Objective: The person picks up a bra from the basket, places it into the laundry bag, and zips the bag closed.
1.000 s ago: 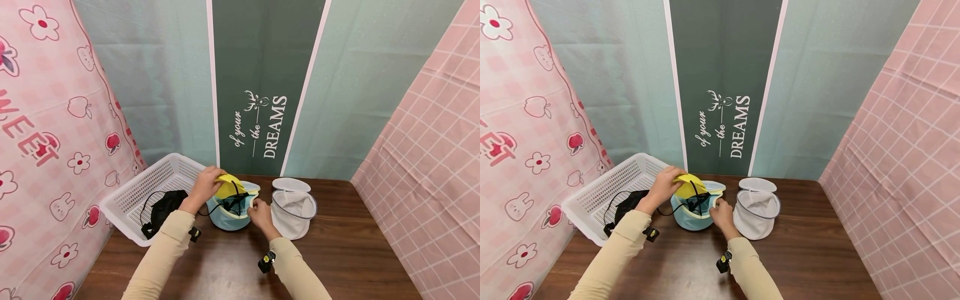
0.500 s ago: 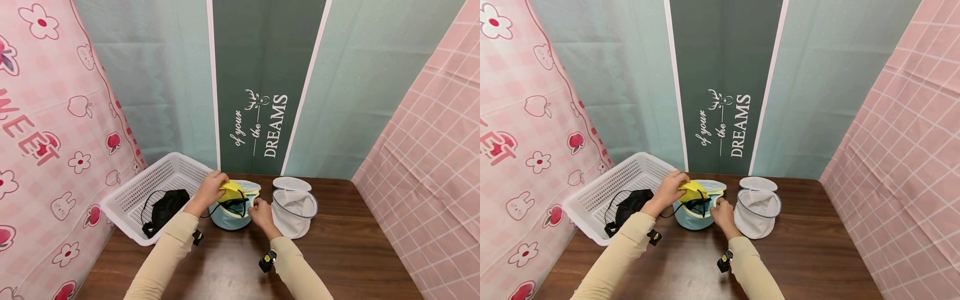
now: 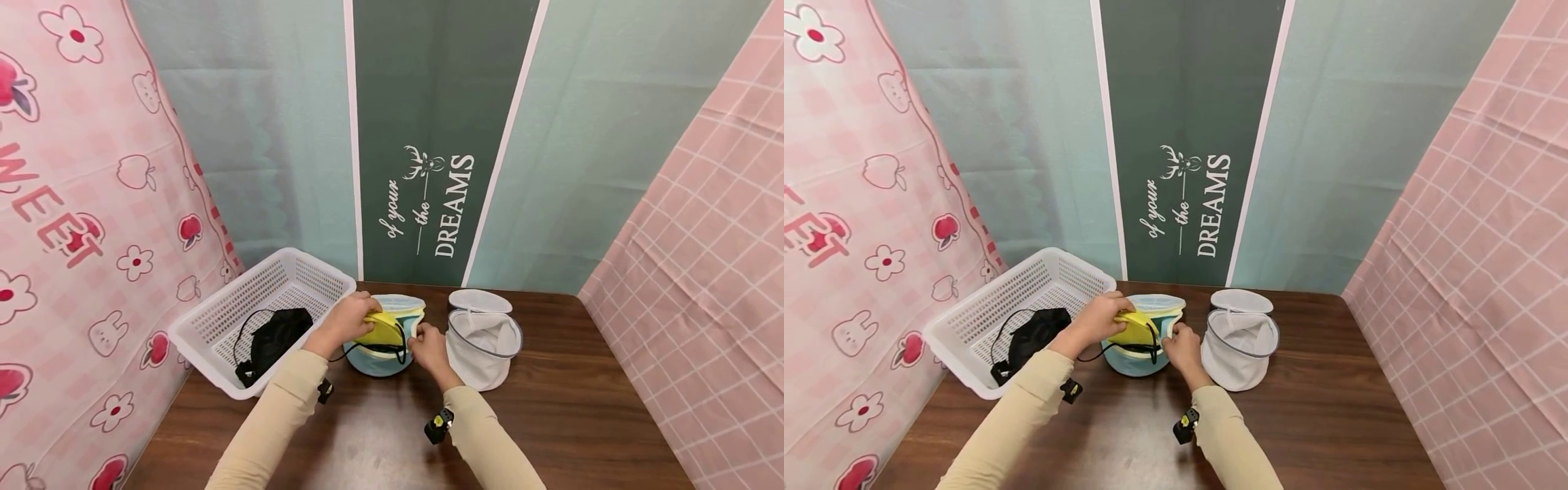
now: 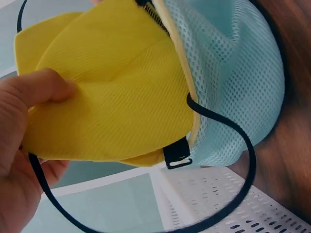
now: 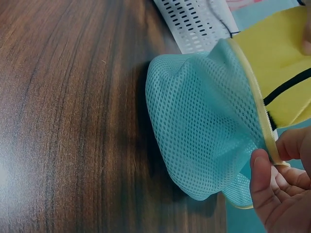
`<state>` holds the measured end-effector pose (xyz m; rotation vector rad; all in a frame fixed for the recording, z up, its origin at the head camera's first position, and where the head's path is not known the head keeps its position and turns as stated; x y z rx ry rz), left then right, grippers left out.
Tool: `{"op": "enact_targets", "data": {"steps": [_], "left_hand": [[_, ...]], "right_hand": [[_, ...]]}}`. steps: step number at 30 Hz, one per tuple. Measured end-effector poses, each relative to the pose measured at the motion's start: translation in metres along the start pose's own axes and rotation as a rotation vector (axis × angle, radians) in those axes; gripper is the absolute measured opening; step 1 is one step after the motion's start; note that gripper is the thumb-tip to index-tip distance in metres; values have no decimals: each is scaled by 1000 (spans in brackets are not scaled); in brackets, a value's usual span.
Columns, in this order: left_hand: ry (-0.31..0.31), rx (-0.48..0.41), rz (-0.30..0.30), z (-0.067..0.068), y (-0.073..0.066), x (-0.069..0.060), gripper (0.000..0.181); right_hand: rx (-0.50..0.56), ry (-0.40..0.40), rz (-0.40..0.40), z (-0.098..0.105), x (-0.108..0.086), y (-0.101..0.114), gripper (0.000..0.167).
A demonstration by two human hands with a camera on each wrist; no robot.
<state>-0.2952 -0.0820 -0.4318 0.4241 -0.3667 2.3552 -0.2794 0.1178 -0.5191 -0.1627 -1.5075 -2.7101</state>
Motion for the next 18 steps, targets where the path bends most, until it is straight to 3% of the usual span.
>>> {"op": "enact_targets", "data": {"steps": [5,10,18], "left_hand": [[-5,112,-21,-5,-3,1,18],[-29,176,12,-15,-7,-3,19],[-71,228,11,-36,-9,-5,18]], "right_hand": [[34,12,-12,1,-1,1,17],[61,19,-26,1,-2,4,16],[63,16,-45,0,-2,5,14]]}}
Point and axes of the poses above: each hand's wrist, its own x-axis towards the middle knuckle, its own z-axis out of the back of the hand, y = z × x, the point moved 1 cm from there along x, towards the middle knuckle, and after that the axes turned 4 degrees about x, right-handed, at the moved point
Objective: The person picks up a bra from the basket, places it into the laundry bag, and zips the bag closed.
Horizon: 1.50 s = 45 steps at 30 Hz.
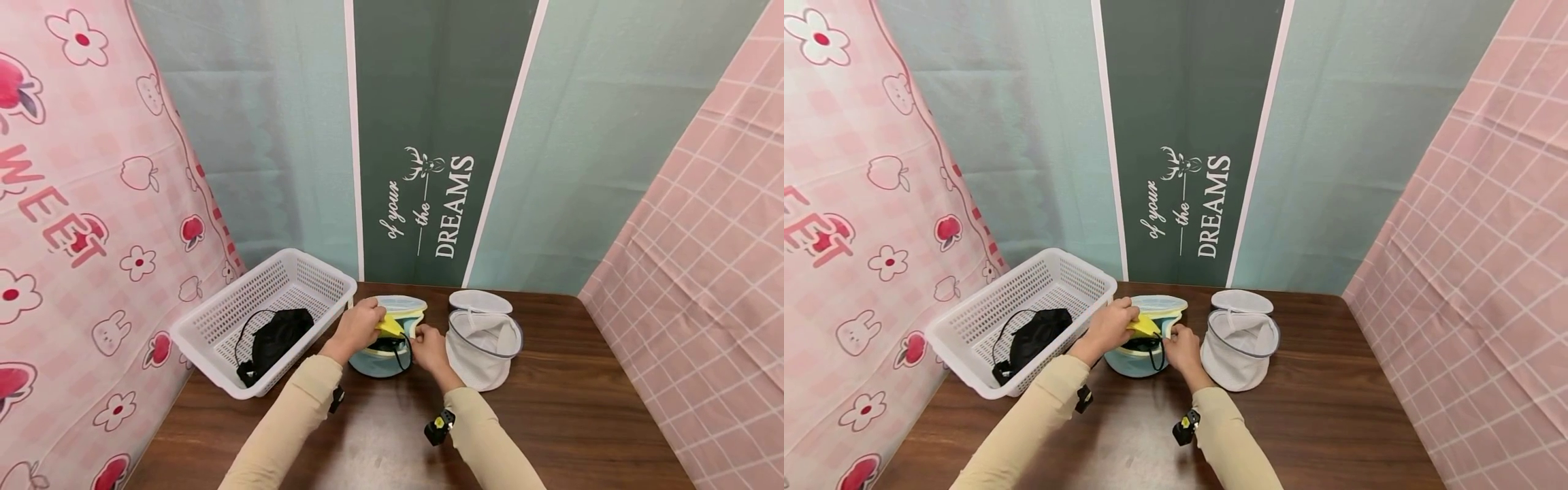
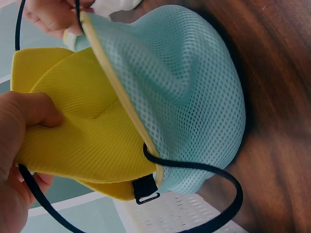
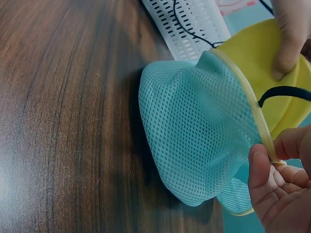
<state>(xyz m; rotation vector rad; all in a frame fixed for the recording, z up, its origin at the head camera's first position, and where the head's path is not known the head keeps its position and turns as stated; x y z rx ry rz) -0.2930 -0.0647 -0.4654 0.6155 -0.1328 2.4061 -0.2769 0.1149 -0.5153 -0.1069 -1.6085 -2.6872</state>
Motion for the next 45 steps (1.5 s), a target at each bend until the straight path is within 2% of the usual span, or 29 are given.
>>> {"op": "enact_targets", "data": {"steps": [4,10,14,21,24,28,30,32,36,40,45], "left_hand": [[9,38,3,-4,-1,0,16],[4,82,84,-4,1,2,16],[-27,92,106,-4,3,2,14],[-154,45,128,-1,11,3,12],[-162,57,132,-1,10,3,9],[-142,100,127,-5,2,2,4],[-119,115,136,-8,-4,2,3],[-68,111,153,-10,-9,2,5],[92,50,184,-14,-16,2,7],[216,-16,164,-14,-17,5,7],[350,-84,130,-8,-16,10,20]], "right_hand": [[20,4,-2,-2,0,-1,13],[27,17,11,-1,-2,2,19],[50,21,9,-1,-3,3,20],[92,20,17,-2,-5,5,21],[101,26,24,-2,-5,5,21],[109,37,18,-2,-6,5,17],[106,42,21,-2,-6,6,11],[101,46,27,-2,-6,7,6],[94,50,44,-2,-7,8,6],[105,35,53,-1,-7,7,5],[122,34,55,0,-8,6,5]]}}
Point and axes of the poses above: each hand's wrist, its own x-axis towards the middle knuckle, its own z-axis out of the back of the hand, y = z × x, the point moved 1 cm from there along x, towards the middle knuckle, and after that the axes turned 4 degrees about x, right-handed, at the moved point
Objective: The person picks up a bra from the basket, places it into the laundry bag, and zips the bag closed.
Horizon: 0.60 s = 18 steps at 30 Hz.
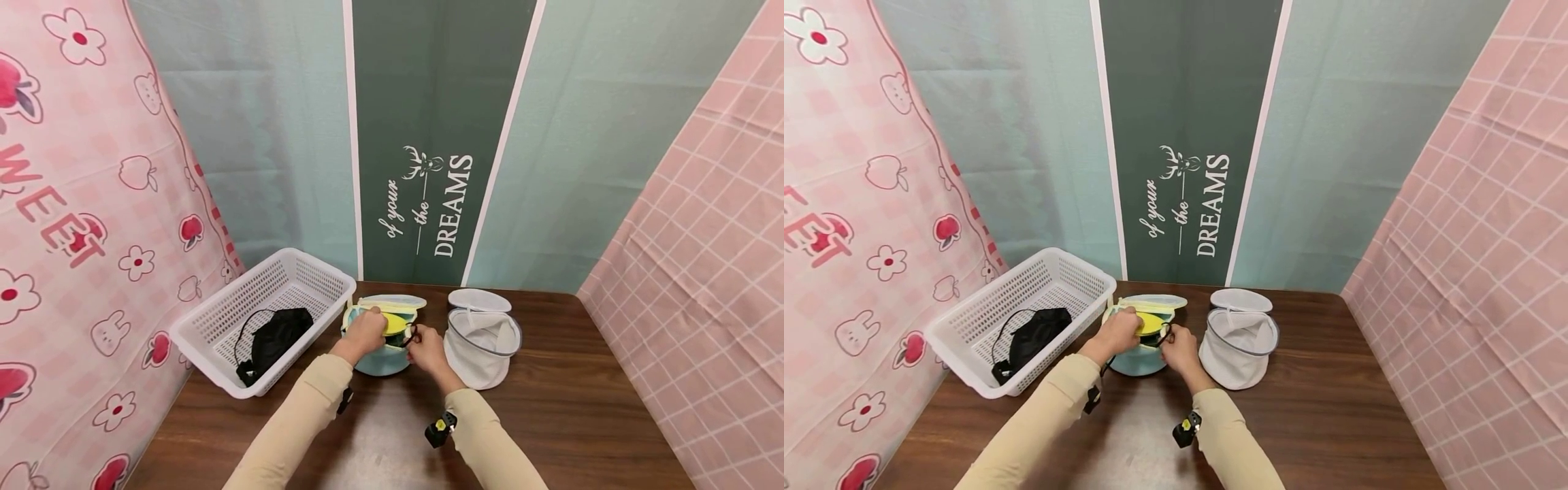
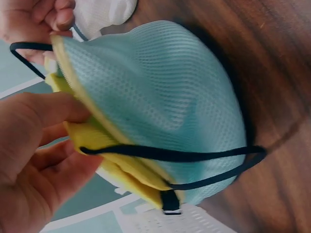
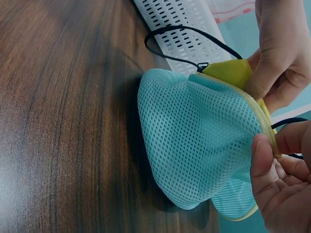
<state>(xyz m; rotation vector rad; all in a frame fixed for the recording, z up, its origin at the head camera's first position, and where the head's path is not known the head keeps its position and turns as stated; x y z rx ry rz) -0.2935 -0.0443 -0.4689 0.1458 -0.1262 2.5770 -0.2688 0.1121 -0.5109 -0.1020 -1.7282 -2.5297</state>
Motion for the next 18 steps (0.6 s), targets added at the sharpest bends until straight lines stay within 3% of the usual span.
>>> {"op": "enact_targets", "data": {"steps": [6,9,12,18], "left_hand": [[213,-38,35,9,0,5,33],[291,-49,62,10,0,8,34],[315,-100,76,8,0,10,34],[295,-210,82,-1,-1,14,42]], "right_hand": [[1,6,14,0,-2,1,6],[1,16,20,0,-2,2,8],[12,22,18,0,-2,2,10],[20,32,39,0,-4,3,14]]}}
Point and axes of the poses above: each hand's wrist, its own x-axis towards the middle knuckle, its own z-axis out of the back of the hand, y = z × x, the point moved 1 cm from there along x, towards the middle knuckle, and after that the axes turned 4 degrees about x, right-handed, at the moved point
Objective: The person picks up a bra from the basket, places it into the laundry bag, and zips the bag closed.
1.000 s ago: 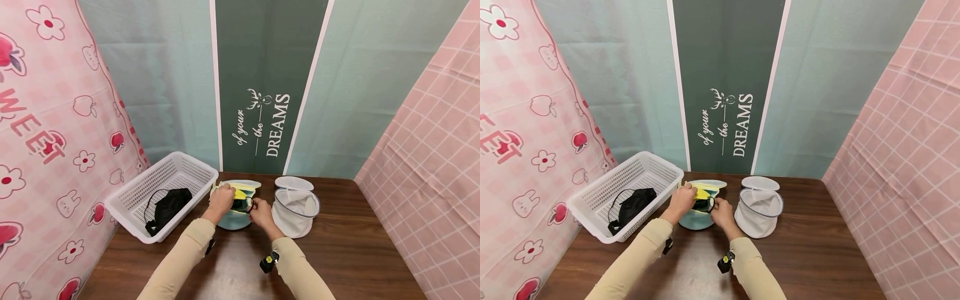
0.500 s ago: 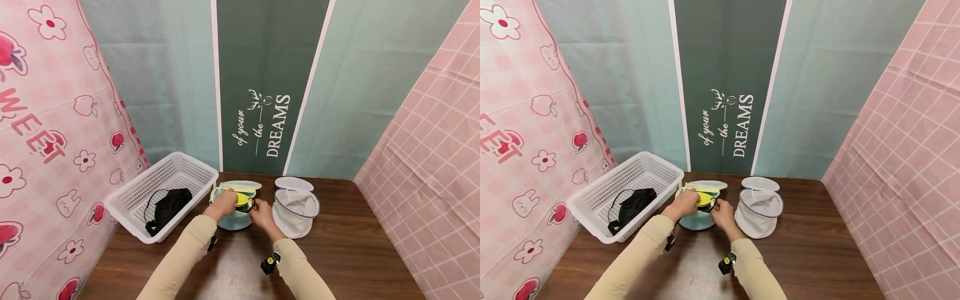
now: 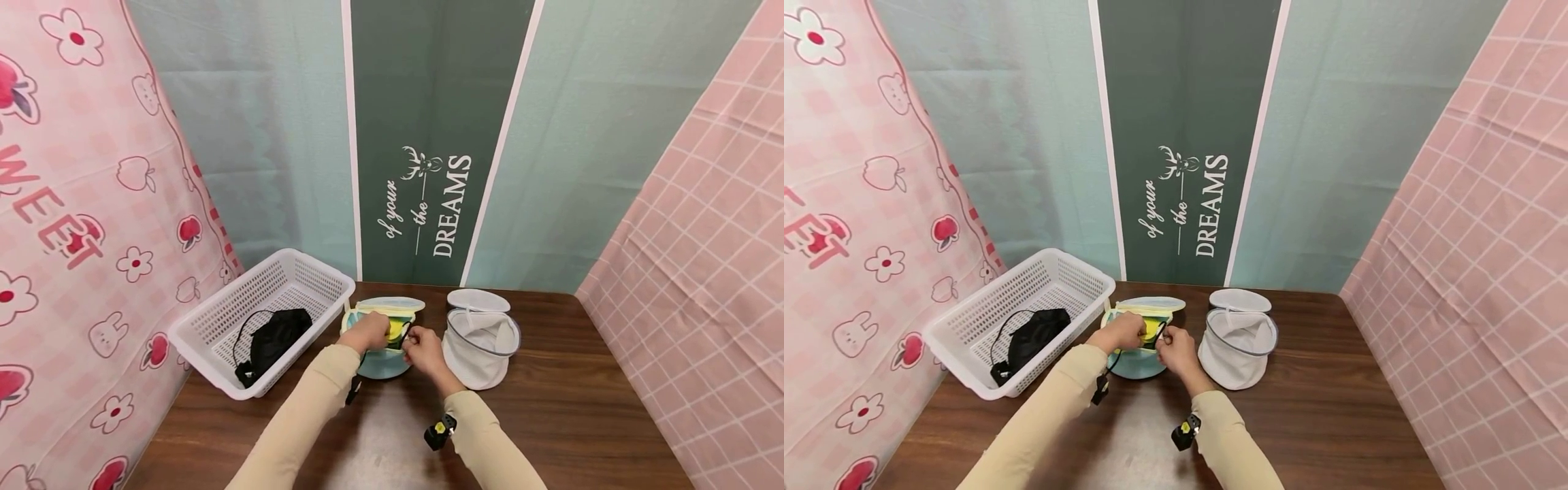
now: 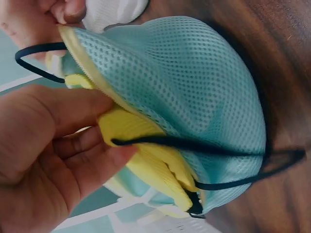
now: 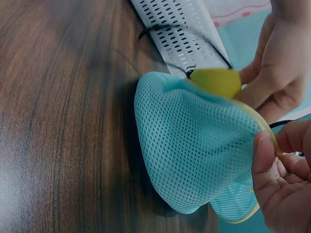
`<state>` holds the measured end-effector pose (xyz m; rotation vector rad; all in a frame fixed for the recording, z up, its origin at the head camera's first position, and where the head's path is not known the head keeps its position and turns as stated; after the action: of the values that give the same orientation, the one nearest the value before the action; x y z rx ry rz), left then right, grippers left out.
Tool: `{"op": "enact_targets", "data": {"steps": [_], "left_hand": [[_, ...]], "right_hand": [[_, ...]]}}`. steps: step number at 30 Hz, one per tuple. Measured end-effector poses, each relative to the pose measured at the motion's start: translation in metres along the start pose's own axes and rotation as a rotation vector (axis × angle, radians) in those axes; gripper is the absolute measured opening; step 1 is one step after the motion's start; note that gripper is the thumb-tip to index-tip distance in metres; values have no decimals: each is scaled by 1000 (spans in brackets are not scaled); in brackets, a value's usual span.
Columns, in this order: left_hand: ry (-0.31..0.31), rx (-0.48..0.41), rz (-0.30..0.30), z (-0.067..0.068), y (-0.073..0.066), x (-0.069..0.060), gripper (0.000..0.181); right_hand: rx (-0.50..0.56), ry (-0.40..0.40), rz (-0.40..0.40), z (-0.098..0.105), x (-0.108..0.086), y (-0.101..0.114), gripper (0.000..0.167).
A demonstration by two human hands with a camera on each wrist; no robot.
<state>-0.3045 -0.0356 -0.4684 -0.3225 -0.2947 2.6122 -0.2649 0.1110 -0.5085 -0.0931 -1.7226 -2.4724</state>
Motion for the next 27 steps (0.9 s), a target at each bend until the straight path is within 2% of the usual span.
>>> {"op": "enact_targets", "data": {"steps": [2,4,6,8,9,12,14,18,23,27], "left_hand": [[6,-20,-10,-2,1,2,45],[37,-49,-32,-1,2,3,44],[78,-62,-58,2,4,4,33],[139,-61,-79,6,7,4,12],[173,-69,-78,8,8,4,13],[234,-73,-68,14,13,2,47],[251,-68,-64,16,15,0,51],[193,-18,-74,15,17,-3,49],[109,42,-53,5,12,-2,37],[53,124,-35,-2,5,2,33]], "right_hand": [[3,10,4,0,-1,0,16],[12,18,8,0,-1,-1,16],[24,20,0,0,-2,-3,16],[40,20,-11,0,-2,-4,16],[48,20,-14,0,-2,-5,16],[73,13,-30,0,-1,-5,12],[86,10,-35,0,-1,-5,10],[104,13,-42,1,-1,-5,8],[117,14,-43,1,-1,-5,8],[130,10,-37,2,-1,-4,8]]}}
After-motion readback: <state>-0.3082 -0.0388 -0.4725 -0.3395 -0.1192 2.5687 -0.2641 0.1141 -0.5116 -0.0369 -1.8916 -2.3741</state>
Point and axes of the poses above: each hand's wrist, its own x-axis towards the middle knuckle, its own z-axis out of the back of the hand, y = z × x, the point moved 1 cm from there along x, towards the middle knuckle, and after that the axes turned 4 degrees about x, right-handed, at the moved point
